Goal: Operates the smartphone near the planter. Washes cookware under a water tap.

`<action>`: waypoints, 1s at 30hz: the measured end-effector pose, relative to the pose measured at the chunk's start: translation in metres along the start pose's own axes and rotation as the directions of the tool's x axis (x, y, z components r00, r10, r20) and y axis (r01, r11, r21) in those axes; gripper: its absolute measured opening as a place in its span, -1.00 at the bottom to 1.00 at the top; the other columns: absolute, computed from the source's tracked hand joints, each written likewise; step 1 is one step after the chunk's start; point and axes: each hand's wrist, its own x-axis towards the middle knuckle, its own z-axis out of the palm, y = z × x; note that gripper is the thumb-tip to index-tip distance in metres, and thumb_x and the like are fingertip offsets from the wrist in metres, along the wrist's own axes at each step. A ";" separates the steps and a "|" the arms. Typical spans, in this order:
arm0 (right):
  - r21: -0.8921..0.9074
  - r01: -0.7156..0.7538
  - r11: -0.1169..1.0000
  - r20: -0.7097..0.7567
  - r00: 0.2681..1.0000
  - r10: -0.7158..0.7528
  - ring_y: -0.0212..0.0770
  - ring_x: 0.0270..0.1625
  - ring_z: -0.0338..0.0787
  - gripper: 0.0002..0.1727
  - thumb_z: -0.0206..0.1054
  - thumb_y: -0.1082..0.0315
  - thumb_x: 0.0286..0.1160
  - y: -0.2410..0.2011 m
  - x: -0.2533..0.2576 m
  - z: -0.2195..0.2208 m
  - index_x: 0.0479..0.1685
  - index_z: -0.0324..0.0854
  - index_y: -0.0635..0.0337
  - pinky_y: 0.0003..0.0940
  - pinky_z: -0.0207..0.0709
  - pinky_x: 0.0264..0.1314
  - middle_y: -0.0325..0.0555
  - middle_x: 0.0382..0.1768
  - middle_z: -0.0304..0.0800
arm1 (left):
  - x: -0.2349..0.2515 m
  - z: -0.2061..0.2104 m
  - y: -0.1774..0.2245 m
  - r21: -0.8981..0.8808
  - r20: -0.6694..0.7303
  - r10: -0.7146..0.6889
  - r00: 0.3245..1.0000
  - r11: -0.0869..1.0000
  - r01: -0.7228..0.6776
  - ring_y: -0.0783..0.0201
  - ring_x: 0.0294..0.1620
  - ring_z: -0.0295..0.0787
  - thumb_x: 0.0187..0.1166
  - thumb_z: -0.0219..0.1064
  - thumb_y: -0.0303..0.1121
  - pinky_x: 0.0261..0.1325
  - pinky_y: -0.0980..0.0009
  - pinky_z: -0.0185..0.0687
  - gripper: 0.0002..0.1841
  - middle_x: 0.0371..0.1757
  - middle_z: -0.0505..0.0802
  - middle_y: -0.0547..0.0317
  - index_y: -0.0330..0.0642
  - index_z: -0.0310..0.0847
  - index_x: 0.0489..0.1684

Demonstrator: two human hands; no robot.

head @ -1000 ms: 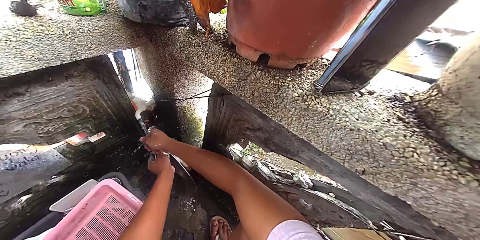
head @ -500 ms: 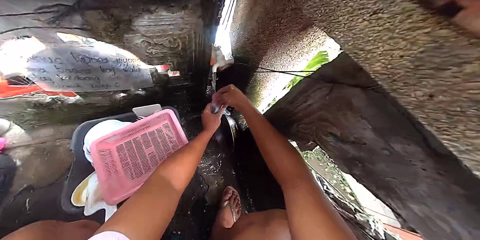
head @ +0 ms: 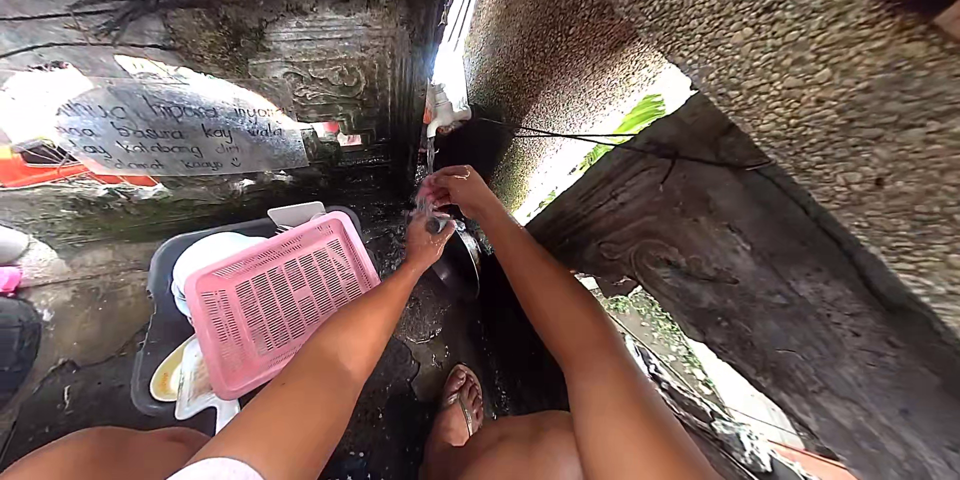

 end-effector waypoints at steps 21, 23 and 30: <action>-0.084 -0.067 0.994 0.002 0.998 0.067 -0.22 -0.31 0.90 -0.72 0.17 0.30 0.75 -0.005 -0.008 0.005 0.04 0.71 0.32 -0.27 0.80 -0.20 -0.05 -0.28 0.91 | 0.001 -0.011 0.056 -0.552 -0.061 -0.767 0.639 0.559 0.619 -0.19 0.49 0.57 0.77 0.12 0.19 0.44 -0.27 0.53 -0.28 0.49 0.62 -0.33 -0.36 0.42 0.56; -0.270 0.013 0.963 -0.036 0.999 -0.024 -0.24 -0.29 0.89 -0.72 0.22 0.29 0.72 -0.006 -0.007 0.001 0.06 0.71 0.33 -0.27 0.80 -0.16 -0.05 -0.25 0.89 | 0.005 -0.014 0.065 -0.367 -0.061 -0.743 0.666 0.637 0.677 -0.22 0.45 0.59 0.70 0.28 0.13 0.42 -0.28 0.52 -0.29 0.43 0.65 -0.38 -0.43 0.48 0.46; -0.808 0.112 0.578 0.052 0.992 -0.119 0.15 0.24 0.79 -0.61 0.23 0.17 0.67 0.006 -0.013 -0.025 0.06 0.75 0.34 0.24 0.58 0.33 0.23 0.10 0.82 | 0.020 -0.020 0.092 0.066 -0.117 -0.587 0.801 0.801 0.596 -0.20 0.20 0.73 0.57 0.37 0.22 0.26 -0.20 0.60 -0.27 0.11 0.78 -0.37 -0.50 0.67 0.09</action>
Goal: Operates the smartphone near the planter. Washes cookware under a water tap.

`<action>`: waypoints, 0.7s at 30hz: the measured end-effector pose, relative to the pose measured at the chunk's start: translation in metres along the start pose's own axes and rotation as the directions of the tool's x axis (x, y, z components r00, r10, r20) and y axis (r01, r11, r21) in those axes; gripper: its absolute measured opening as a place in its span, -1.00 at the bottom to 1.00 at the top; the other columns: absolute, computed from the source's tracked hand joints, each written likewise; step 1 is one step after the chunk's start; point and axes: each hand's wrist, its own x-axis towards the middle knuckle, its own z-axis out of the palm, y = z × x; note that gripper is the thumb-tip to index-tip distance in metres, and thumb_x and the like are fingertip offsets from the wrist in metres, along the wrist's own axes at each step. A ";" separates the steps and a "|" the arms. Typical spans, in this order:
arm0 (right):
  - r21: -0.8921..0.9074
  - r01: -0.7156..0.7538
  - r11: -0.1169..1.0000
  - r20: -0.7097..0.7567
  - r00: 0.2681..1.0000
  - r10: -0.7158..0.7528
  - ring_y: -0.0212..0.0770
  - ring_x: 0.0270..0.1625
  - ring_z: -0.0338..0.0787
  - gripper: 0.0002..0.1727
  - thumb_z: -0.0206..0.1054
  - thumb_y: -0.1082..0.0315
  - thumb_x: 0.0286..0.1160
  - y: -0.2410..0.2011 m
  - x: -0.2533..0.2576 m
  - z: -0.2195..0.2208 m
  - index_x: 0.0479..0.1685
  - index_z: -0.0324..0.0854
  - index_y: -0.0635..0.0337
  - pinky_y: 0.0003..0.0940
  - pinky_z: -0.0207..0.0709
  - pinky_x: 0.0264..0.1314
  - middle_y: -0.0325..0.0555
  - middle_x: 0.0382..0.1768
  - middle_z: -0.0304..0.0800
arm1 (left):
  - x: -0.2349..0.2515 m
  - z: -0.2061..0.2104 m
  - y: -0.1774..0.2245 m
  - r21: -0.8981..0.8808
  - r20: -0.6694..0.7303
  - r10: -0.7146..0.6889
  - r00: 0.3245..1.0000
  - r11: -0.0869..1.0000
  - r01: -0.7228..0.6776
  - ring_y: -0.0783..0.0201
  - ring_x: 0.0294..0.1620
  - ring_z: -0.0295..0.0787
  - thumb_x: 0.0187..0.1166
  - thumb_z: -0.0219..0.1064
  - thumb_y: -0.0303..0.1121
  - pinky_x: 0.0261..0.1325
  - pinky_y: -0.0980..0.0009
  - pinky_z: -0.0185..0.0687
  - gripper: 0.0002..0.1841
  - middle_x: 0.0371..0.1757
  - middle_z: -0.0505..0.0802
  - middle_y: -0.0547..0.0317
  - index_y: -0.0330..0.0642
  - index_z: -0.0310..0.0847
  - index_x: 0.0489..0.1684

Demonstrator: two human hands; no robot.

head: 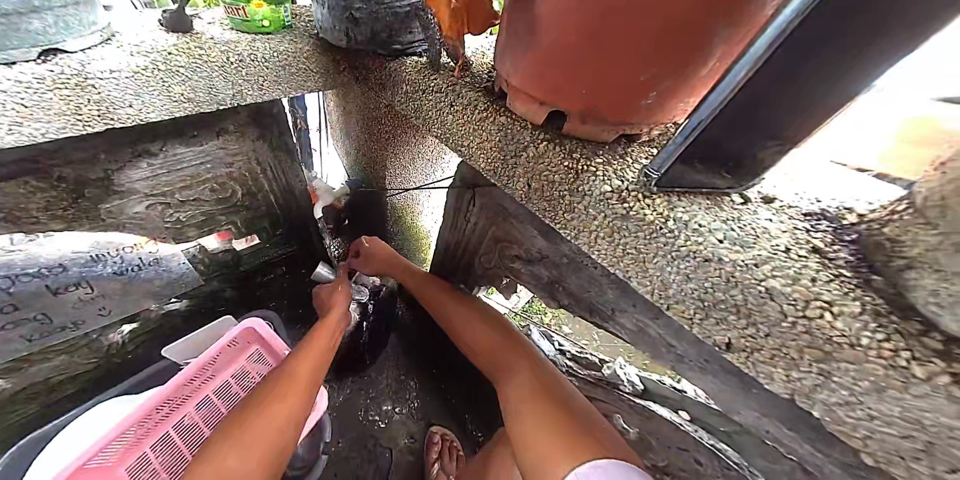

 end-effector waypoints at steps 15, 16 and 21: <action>0.092 0.146 0.985 0.320 0.932 -0.168 0.03 -0.01 0.77 -0.49 0.71 0.17 0.24 0.042 -0.018 -0.034 0.03 0.70 0.35 0.13 0.62 0.20 0.17 -0.11 0.79 | 0.016 -0.024 0.038 0.080 0.170 0.129 0.977 0.986 -0.144 -0.18 0.06 0.78 0.42 0.47 0.30 0.17 -0.21 0.66 -0.26 -0.03 0.82 -0.30 -0.39 0.71 -0.02; 0.089 0.152 0.984 0.336 0.926 -0.173 -0.01 -0.10 0.76 -0.54 0.68 0.15 0.28 0.035 -0.021 -0.034 -0.06 0.71 0.34 0.11 0.63 0.11 0.12 -0.21 0.78 | 0.017 -0.024 0.037 0.096 0.160 0.162 0.974 0.979 -0.178 -0.17 0.03 0.79 0.41 0.48 0.28 0.15 -0.23 0.66 -0.30 -0.06 0.83 -0.26 -0.34 0.74 -0.05; -0.023 0.175 0.984 0.357 0.921 -0.155 0.03 -0.16 0.74 -0.61 0.56 0.10 0.43 0.004 -0.027 0.000 -0.23 0.73 0.32 0.20 0.60 0.02 0.10 -0.30 0.75 | 0.022 -0.019 0.025 0.207 0.108 0.230 0.967 0.947 -0.248 -0.14 -0.02 0.81 0.50 0.40 0.25 0.09 -0.26 0.65 -0.41 -0.16 0.86 -0.15 -0.21 0.79 -0.14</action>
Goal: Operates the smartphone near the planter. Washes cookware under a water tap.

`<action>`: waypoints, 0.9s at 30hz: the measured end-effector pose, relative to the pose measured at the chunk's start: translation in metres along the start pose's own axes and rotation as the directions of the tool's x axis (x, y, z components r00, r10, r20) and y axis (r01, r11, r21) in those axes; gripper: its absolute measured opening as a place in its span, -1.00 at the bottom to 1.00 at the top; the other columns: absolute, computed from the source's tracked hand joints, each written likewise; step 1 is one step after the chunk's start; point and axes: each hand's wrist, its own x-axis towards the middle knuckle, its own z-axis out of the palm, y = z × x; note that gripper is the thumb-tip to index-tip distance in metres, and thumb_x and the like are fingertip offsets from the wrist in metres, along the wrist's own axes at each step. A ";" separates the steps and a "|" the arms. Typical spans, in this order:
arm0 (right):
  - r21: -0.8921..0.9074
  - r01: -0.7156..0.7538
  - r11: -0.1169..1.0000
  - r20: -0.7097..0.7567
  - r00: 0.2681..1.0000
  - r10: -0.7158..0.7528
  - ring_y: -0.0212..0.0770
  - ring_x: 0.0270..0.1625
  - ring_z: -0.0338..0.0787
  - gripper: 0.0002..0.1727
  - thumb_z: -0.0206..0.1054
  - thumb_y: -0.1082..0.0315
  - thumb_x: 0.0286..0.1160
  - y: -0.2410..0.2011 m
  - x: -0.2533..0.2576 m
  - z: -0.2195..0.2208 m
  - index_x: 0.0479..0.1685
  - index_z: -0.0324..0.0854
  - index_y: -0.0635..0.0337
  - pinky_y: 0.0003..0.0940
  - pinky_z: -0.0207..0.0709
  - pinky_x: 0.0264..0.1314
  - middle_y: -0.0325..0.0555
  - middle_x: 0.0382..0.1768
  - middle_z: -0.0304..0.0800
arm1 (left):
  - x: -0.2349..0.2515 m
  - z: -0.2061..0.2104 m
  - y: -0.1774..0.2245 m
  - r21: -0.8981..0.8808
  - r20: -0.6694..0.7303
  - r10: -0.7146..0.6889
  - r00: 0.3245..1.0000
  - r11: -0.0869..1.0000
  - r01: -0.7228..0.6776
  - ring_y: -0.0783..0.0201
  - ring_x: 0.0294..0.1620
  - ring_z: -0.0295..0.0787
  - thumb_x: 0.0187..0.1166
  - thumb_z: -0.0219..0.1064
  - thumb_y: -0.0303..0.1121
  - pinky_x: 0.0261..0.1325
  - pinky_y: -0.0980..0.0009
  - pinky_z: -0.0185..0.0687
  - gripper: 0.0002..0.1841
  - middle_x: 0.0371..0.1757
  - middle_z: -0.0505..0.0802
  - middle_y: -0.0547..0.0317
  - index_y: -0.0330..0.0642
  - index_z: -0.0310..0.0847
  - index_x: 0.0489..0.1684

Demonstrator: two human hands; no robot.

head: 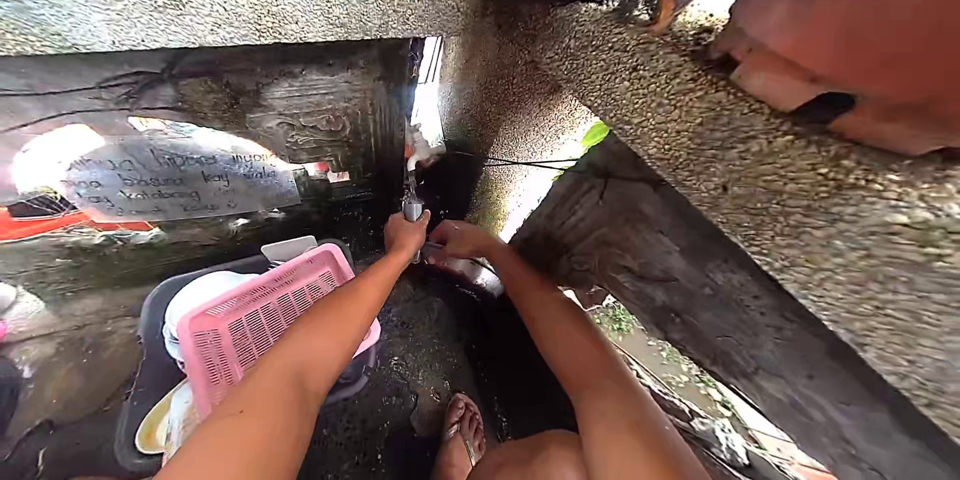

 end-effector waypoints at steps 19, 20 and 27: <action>0.193 0.036 0.981 -0.245 0.969 0.013 0.17 0.00 0.77 -0.64 0.47 0.21 0.52 0.011 0.010 0.036 -0.15 0.73 0.45 0.22 0.58 0.20 0.28 -0.15 0.79 | 0.064 0.008 0.014 -0.454 0.386 0.096 0.917 0.886 0.099 0.24 -0.67 0.61 0.91 -0.10 0.03 -0.55 0.30 0.65 -0.45 -0.56 0.70 0.12 -0.28 0.62 -0.15; 0.199 0.030 0.979 -0.233 0.972 0.018 0.16 -0.01 0.77 -0.64 0.45 0.21 0.54 0.010 0.009 0.033 -0.14 0.73 0.45 0.22 0.58 0.20 0.27 -0.15 0.79 | 0.062 0.008 0.018 -0.463 0.380 0.056 0.923 0.876 0.137 0.24 -0.68 0.58 0.91 -0.11 0.01 -0.59 0.31 0.61 -0.48 -0.56 0.68 0.12 -0.26 0.60 -0.15; 0.238 0.069 0.969 -0.289 0.957 0.003 0.11 0.10 0.79 -0.67 0.44 0.25 0.57 0.013 0.015 0.047 0.00 0.75 0.42 0.17 0.56 0.33 0.24 -0.05 0.83 | 0.028 0.013 0.024 0.573 0.176 0.586 0.791 0.592 -0.567 -0.31 0.59 0.51 0.87 -0.15 -0.24 0.66 -0.12 0.39 -0.49 0.53 0.57 -0.47 -0.48 0.56 0.40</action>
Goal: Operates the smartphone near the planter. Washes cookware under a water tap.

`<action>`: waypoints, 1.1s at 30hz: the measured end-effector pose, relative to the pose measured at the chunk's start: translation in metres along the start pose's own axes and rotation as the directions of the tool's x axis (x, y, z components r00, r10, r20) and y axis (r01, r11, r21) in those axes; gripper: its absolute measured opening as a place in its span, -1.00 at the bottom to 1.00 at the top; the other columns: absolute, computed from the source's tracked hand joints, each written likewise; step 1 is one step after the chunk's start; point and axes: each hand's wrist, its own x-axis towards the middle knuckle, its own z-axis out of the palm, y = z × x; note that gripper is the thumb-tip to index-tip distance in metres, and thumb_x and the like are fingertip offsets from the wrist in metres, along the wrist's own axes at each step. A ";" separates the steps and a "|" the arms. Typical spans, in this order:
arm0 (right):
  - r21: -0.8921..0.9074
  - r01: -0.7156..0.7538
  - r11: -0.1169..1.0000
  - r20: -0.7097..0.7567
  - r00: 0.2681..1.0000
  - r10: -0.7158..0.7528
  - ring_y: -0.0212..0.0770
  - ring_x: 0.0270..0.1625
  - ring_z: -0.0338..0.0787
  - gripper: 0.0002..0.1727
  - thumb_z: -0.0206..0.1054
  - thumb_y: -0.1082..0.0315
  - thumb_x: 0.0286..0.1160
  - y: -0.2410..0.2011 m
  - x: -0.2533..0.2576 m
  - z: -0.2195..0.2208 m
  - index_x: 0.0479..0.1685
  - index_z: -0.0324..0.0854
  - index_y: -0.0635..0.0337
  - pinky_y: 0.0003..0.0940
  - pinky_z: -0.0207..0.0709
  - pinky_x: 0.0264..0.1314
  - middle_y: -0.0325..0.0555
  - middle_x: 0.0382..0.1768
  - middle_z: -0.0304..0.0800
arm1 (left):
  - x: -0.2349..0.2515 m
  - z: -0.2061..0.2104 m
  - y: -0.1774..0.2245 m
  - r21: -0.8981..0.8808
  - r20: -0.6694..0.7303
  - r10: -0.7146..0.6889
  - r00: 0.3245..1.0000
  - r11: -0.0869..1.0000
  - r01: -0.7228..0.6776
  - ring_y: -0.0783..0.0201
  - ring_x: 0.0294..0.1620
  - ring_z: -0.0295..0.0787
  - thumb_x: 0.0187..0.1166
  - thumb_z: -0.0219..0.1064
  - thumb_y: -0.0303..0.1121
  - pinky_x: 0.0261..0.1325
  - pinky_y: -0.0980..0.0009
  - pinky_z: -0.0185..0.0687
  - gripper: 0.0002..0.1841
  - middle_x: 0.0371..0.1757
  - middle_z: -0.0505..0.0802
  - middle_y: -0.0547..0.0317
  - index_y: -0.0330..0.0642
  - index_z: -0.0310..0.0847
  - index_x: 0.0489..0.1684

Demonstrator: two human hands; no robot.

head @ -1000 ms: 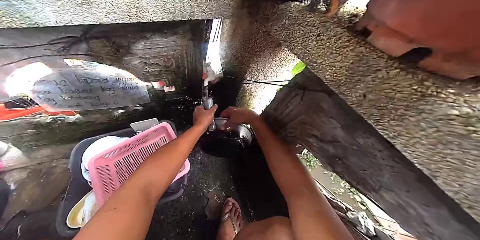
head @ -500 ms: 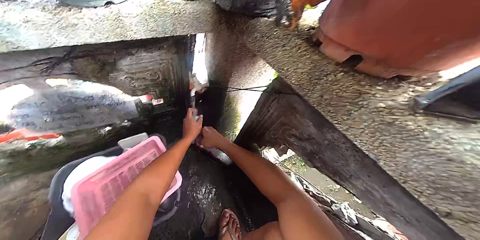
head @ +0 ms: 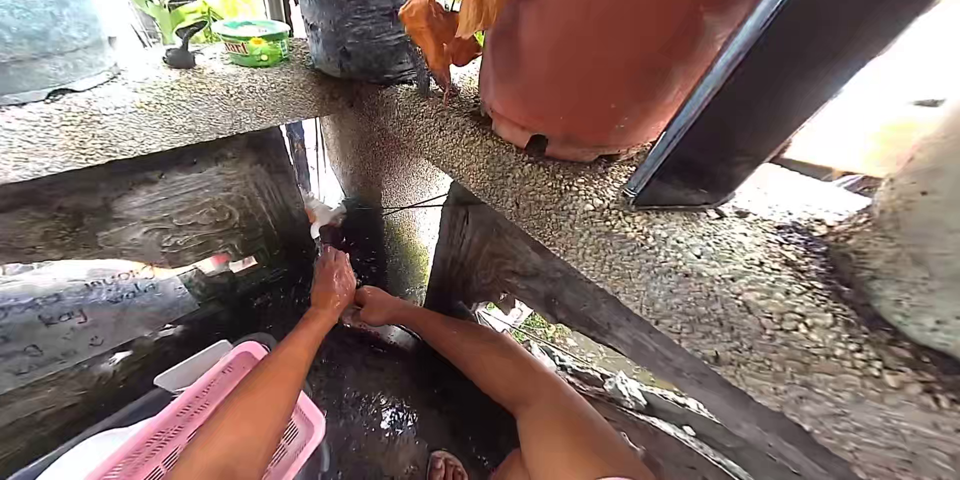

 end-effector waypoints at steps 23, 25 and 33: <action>0.180 -0.159 0.971 0.138 0.981 0.135 -0.23 -0.28 0.64 -0.71 0.40 0.24 0.64 0.005 0.003 0.000 -0.18 0.71 0.37 -0.12 0.56 -0.10 -0.03 -0.33 0.71 | -0.043 0.024 -0.058 -0.198 0.390 -0.259 0.883 0.913 0.356 -0.25 0.24 0.78 0.61 -0.08 0.50 0.32 -0.31 0.57 -0.06 0.08 0.83 -0.33 -0.37 0.73 0.06; 0.150 -0.248 0.957 0.125 0.965 0.230 -0.22 -0.27 0.64 -0.69 0.38 0.19 0.64 -0.005 0.006 -0.006 -0.22 0.71 0.34 -0.11 0.53 -0.11 -0.04 -0.32 0.71 | -0.046 0.027 -0.066 -0.242 0.422 -0.275 0.864 0.884 0.399 -0.28 0.43 0.66 0.61 -0.09 0.51 0.50 -0.35 0.43 -0.04 0.28 0.77 -0.37 -0.35 0.68 0.27; 0.431 -0.432 0.792 0.191 0.902 0.388 -0.35 -0.49 0.64 -0.65 0.23 0.06 0.70 -0.032 0.017 0.002 -0.16 0.71 0.17 -0.33 0.56 -0.42 -0.26 -0.44 0.71 | -0.063 0.024 -0.063 -0.605 0.461 -0.485 0.743 0.441 0.664 0.00 0.04 0.76 0.62 0.34 0.05 0.16 -0.09 0.64 -0.51 0.00 0.83 -0.13 -0.27 0.74 0.10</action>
